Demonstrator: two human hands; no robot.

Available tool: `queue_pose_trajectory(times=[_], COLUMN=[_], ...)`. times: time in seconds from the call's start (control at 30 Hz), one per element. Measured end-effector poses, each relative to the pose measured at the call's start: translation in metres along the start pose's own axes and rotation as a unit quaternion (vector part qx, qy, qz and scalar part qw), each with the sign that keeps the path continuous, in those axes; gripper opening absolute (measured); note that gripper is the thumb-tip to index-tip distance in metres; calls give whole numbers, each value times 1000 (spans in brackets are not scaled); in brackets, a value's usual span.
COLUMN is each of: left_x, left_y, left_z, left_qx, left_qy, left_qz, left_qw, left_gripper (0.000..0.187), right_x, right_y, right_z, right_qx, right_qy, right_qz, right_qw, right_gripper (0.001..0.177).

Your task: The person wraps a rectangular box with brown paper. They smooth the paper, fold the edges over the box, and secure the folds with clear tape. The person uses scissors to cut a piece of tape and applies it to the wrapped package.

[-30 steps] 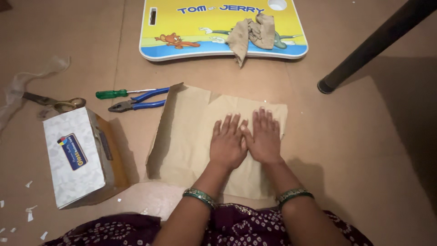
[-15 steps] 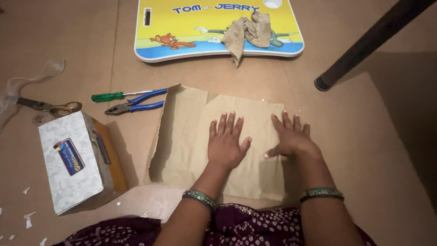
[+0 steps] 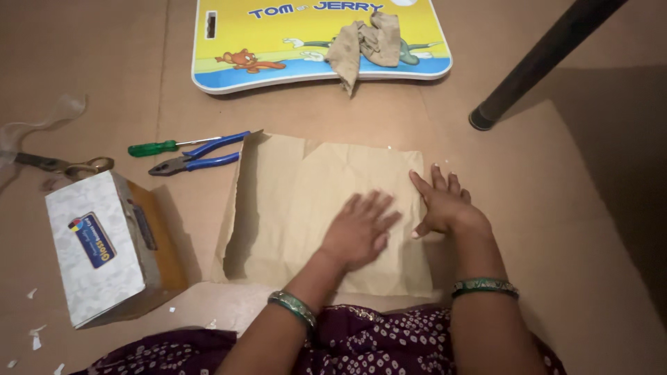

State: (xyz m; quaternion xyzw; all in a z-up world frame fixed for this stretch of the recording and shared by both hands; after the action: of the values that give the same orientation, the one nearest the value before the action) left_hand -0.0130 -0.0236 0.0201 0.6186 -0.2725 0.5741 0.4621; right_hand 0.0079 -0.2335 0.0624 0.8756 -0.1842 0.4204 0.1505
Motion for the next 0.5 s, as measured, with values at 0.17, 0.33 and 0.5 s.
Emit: queue_pose_trajectory(times=[0.17, 0.33, 0.5], left_x=[-11, 2, 14], left_y=[12, 6, -5], left_z=[21, 46, 62], left_qx=[-51, 13, 89], left_qy=[27, 4, -24], left_qz=[-15, -25, -37], left_qw=[998, 1000, 995], left_gripper=[56, 64, 79], right_x=[1, 6, 12], right_y=[6, 12, 11], right_z=[2, -2, -5], right_qx=[-47, -111, -123], right_qy=[14, 2, -3], right_qz=[36, 63, 74], right_qw=[998, 992, 990], right_gripper=[153, 158, 157])
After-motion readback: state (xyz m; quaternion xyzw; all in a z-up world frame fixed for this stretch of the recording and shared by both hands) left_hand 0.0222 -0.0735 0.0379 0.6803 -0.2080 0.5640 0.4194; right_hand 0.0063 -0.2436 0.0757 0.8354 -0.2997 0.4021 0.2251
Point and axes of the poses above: each hand's wrist, its own z-axis towards the middle knuckle, its own x-axis out of the back of the hand, y = z × x, the point moved 1 cm from there along z, towards the middle knuckle, and after that the axes turned 15 degrees about -x, right-handed, at the moved point
